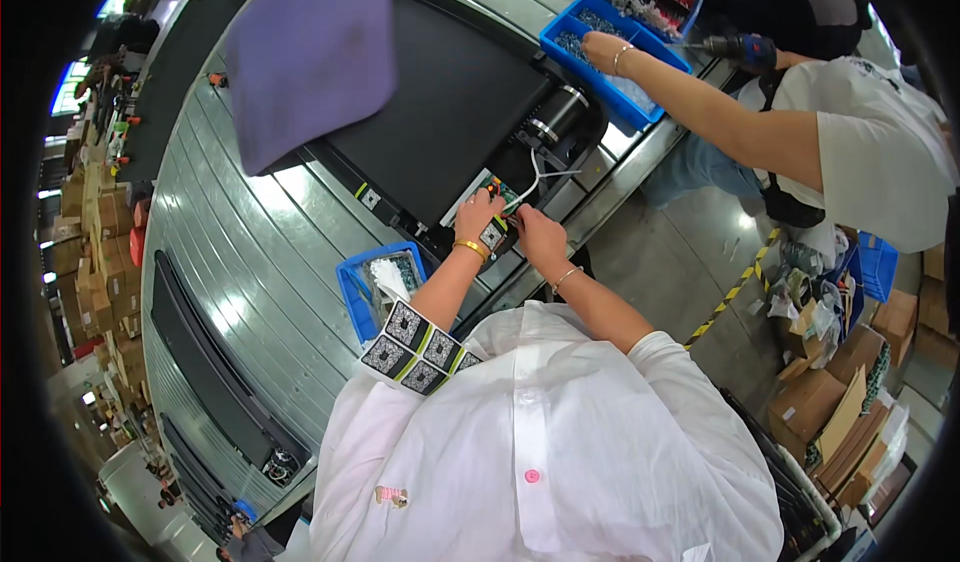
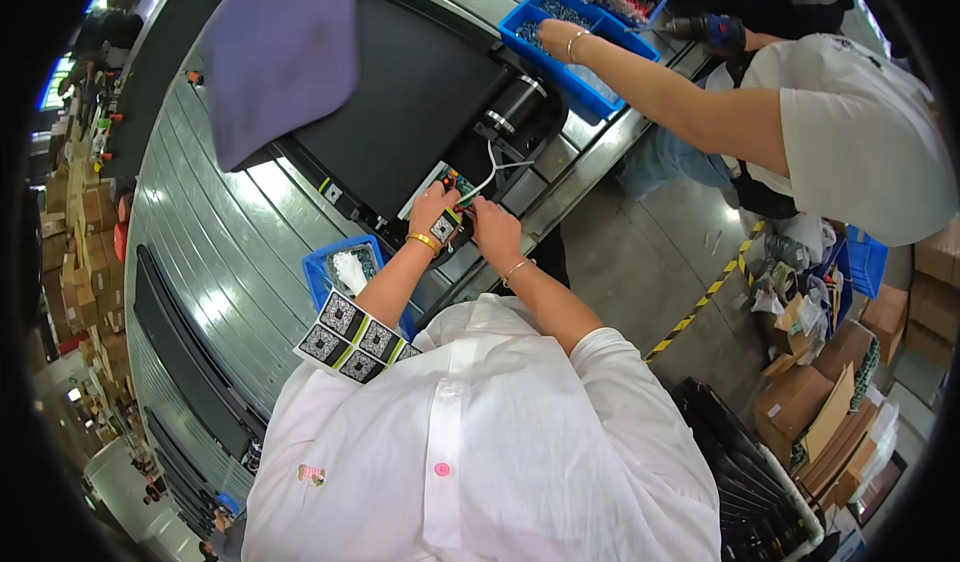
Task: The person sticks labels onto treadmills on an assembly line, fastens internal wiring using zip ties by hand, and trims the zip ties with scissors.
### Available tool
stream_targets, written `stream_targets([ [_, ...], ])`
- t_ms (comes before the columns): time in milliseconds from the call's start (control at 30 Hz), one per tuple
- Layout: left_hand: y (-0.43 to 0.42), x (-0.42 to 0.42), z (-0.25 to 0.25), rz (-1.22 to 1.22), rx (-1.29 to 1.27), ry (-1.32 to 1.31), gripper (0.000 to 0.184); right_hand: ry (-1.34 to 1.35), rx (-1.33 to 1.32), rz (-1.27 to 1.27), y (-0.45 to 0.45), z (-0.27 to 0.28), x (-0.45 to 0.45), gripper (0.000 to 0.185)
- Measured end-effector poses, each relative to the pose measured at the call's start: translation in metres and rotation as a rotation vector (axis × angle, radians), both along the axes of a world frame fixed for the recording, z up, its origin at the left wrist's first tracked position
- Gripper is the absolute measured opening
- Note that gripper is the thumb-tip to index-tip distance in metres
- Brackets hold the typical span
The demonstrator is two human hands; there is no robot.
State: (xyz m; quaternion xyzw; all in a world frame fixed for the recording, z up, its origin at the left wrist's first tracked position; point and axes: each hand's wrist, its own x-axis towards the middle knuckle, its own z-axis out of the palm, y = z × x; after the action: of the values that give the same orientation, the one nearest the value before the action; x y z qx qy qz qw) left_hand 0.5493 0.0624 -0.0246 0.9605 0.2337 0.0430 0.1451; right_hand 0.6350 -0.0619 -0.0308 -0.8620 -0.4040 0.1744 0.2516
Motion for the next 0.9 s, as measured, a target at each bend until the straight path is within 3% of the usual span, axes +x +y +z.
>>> stream_targets([
  [167, -0.001, 0.001, -0.004, 0.024, 0.004, -0.015, 0.024, 0.033, -0.093, 0.005, 0.011, 0.02, 0.012, 0.036],
  [267, -0.003, -0.001, -0.007, 0.037, 0.003, 0.009, 0.026, 0.371, -0.147, 0.016, 0.03, 0.014, 0.031, 0.033],
  [300, -0.002, 0.0, -0.007, 0.033, 0.009, 0.02, 0.027, 0.368, -0.148, 0.022, 0.038, 0.016, 0.038, 0.033],
  [400, -0.003, 0.0, -0.006, 0.049, 0.02, -0.006, 0.027, 0.859, -0.513, 0.079, 0.064, 0.024, 0.058, 0.029],
  [467, -0.005, -0.004, 0.0, 0.058, 0.027, -0.009, 0.028, 0.941, -0.563, 0.087, 0.071, 0.015, 0.066, 0.027],
  [533, -0.008, -0.012, 0.01, 0.222, -0.307, -0.243, 0.023, 1.103, -0.666, 0.101, 0.074, 0.008, 0.068, 0.024],
  [567, -0.008, -0.015, 0.014, 0.304, -0.473, -0.362, 0.02, 1.109, -0.669, 0.112, 0.074, 0.006, 0.069, 0.024],
  [733, 0.008, -0.017, -0.001, 0.218, -0.46, -0.406, 0.014, 1.287, -0.534, 0.011, 0.063, 0.007, 0.067, 0.027],
  [900, 0.011, 0.001, 0.009, 0.163, -0.394, -0.017, 0.013, 1.362, -0.413, -0.111, 0.055, 0.0, 0.06, 0.028],
])
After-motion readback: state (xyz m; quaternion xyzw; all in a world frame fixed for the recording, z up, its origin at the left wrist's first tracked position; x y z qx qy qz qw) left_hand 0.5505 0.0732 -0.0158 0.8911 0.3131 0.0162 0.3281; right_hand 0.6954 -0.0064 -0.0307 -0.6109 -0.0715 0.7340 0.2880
